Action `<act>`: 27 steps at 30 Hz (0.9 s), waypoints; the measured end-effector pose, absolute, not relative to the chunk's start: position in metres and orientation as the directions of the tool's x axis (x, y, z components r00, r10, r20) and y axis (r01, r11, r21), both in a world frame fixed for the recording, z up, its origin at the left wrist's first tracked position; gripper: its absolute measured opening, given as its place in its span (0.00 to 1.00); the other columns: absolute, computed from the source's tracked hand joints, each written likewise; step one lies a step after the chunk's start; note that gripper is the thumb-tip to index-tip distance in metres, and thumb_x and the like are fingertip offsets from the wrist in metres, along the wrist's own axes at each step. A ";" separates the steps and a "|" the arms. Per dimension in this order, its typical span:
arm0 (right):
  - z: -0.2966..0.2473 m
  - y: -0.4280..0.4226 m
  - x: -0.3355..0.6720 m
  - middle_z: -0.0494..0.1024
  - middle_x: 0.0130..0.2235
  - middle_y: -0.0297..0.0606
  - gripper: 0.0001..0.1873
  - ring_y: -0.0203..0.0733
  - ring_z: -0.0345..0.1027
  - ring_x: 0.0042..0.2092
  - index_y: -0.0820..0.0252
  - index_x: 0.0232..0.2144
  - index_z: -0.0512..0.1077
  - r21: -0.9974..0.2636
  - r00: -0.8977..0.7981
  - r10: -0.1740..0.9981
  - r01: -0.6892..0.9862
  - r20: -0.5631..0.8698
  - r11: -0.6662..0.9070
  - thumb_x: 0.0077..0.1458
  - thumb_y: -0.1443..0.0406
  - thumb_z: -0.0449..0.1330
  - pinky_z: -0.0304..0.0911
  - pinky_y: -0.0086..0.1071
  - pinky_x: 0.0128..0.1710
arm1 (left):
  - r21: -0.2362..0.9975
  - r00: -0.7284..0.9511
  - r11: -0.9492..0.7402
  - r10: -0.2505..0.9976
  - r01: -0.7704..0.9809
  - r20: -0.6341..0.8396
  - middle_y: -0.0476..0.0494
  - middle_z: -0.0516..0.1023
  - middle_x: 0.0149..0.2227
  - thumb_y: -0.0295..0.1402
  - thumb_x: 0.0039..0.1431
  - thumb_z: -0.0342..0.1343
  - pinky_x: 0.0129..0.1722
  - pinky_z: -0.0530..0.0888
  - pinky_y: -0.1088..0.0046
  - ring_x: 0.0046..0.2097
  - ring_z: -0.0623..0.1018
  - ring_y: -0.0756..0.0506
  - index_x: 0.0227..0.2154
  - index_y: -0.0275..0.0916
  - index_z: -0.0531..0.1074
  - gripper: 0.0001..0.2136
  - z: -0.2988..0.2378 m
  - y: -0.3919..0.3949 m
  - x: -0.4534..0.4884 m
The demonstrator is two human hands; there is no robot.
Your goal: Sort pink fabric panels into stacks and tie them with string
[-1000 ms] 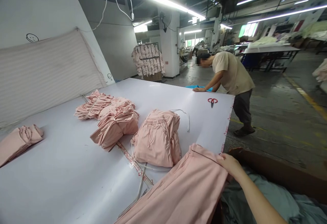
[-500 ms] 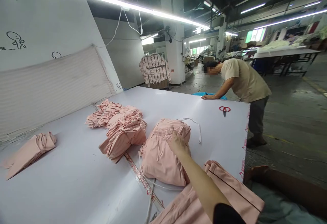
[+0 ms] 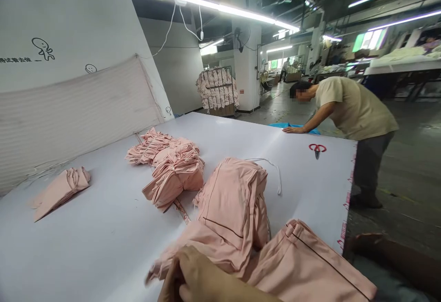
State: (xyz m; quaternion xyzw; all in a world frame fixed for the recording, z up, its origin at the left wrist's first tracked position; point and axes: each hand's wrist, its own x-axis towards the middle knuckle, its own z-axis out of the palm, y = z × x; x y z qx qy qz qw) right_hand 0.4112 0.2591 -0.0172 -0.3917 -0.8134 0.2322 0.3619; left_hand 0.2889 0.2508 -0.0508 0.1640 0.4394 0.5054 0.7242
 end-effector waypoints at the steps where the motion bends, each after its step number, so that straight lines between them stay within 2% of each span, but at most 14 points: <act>1: -0.020 0.253 0.415 0.74 0.43 0.37 0.18 0.42 0.67 0.43 0.55 0.45 0.69 -0.700 -0.454 0.810 0.436 0.371 0.565 0.49 0.64 0.60 0.65 0.32 0.42 | 0.634 0.107 0.438 0.865 -0.637 -0.490 0.41 0.82 0.38 0.37 0.53 0.58 0.49 0.75 0.61 0.46 0.79 0.40 0.42 0.41 0.74 0.13 -0.047 0.255 0.287; 3: -0.026 0.248 0.438 0.75 0.41 0.37 0.13 0.41 0.69 0.41 0.57 0.43 0.71 -0.772 -0.384 0.878 0.449 0.287 0.449 0.53 0.63 0.56 0.65 0.31 0.40 | 0.564 0.064 0.428 0.832 -0.706 -0.551 0.43 0.82 0.34 0.30 0.53 0.57 0.49 0.75 0.63 0.40 0.80 0.43 0.43 0.40 0.73 0.13 -0.043 0.256 0.279; 4: -0.031 0.249 0.453 0.76 0.40 0.38 0.12 0.41 0.69 0.41 0.58 0.41 0.71 -0.779 -0.292 0.923 0.505 0.251 0.372 0.56 0.64 0.52 0.65 0.31 0.40 | 0.529 0.045 0.421 0.811 -0.737 -0.583 0.44 0.83 0.34 0.28 0.53 0.56 0.49 0.75 0.63 0.39 0.80 0.44 0.45 0.39 0.72 0.15 -0.042 0.255 0.274; 6: -0.044 0.256 0.484 0.76 0.39 0.42 0.15 0.42 0.69 0.42 0.60 0.39 0.72 -0.682 -0.079 0.966 0.694 0.245 0.230 0.58 0.68 0.46 0.65 0.34 0.42 | 0.506 0.016 0.412 0.787 -0.758 -0.617 0.43 0.83 0.37 0.25 0.54 0.55 0.50 0.75 0.62 0.41 0.80 0.44 0.49 0.40 0.69 0.19 -0.043 0.249 0.268; 7: -0.054 0.260 0.498 0.76 0.40 0.44 0.15 0.44 0.69 0.44 0.61 0.38 0.73 -0.575 -0.036 0.960 0.794 0.278 0.196 0.57 0.70 0.47 0.64 0.37 0.45 | 0.509 0.014 0.411 0.789 -0.757 -0.615 0.43 0.83 0.39 0.25 0.54 0.55 0.50 0.75 0.62 0.43 0.80 0.43 0.51 0.41 0.68 0.20 -0.045 0.246 0.267; 9: -0.074 0.270 0.519 0.75 0.45 0.48 0.15 0.51 0.65 0.51 0.61 0.41 0.74 -0.290 -0.099 0.932 0.934 0.348 0.207 0.52 0.71 0.52 0.60 0.44 0.51 | 0.508 0.025 0.407 0.797 -0.759 -0.603 0.42 0.82 0.41 0.25 0.54 0.55 0.51 0.74 0.61 0.45 0.79 0.42 0.54 0.43 0.66 0.23 -0.048 0.239 0.266; 12: -0.100 0.282 0.540 0.67 0.57 0.52 0.26 0.58 0.55 0.60 0.61 0.50 0.70 0.068 -0.306 0.890 0.951 0.338 0.301 0.45 0.66 0.59 0.51 0.54 0.58 | 0.494 -0.003 0.357 0.808 -0.793 -0.589 0.43 0.82 0.41 0.29 0.56 0.54 0.49 0.76 0.61 0.46 0.79 0.41 0.55 0.47 0.64 0.23 -0.055 0.228 0.272; 14: -0.106 0.286 0.551 0.61 0.61 0.52 0.33 0.59 0.50 0.62 0.62 0.55 0.66 0.187 -0.392 0.869 0.918 0.302 0.349 0.44 0.64 0.61 0.46 0.58 0.60 | 0.469 0.024 0.357 0.815 -0.808 -0.579 0.41 0.82 0.38 0.32 0.57 0.53 0.45 0.77 0.63 0.45 0.80 0.41 0.55 0.45 0.64 0.21 -0.061 0.222 0.279; 17: -0.100 0.289 0.564 0.60 0.62 0.50 0.34 0.56 0.49 0.63 0.61 0.57 0.64 0.235 -0.469 0.839 0.879 0.276 0.414 0.45 0.64 0.60 0.44 0.58 0.60 | 0.465 0.084 0.427 0.799 -0.775 -0.595 0.41 0.82 0.34 0.33 0.54 0.58 0.36 0.78 0.69 0.39 0.81 0.42 0.52 0.40 0.67 0.21 -0.064 0.216 0.295; 21: -0.086 0.293 0.572 0.66 0.59 0.45 0.26 0.50 0.54 0.61 0.59 0.55 0.66 0.201 -0.462 0.833 0.886 0.305 0.418 0.52 0.70 0.52 0.49 0.54 0.58 | 0.520 -0.003 0.429 0.770 -0.739 -0.639 0.47 0.81 0.29 0.26 0.46 0.64 0.28 0.74 0.75 0.30 0.79 0.47 0.45 0.38 0.71 0.20 -0.062 0.218 0.310; 24: -0.084 0.302 0.572 0.69 0.57 0.44 0.23 0.48 0.56 0.60 0.59 0.52 0.69 0.201 -0.444 0.818 0.896 0.366 0.396 0.54 0.73 0.50 0.52 0.49 0.55 | 0.457 0.038 0.537 0.676 -0.709 -0.736 0.43 0.81 0.28 0.27 0.47 0.64 0.29 0.75 0.75 0.31 0.80 0.46 0.38 0.34 0.73 0.13 -0.067 0.222 0.308; 27: -0.080 0.313 0.568 0.69 0.56 0.46 0.21 0.49 0.56 0.60 0.61 0.49 0.71 0.220 -0.457 0.792 0.890 0.405 0.400 0.54 0.74 0.51 0.51 0.47 0.55 | 0.407 0.085 0.579 0.640 -0.706 -0.763 0.38 0.82 0.30 0.34 0.50 0.61 0.37 0.77 0.66 0.36 0.81 0.42 0.40 0.34 0.74 0.14 -0.081 0.223 0.301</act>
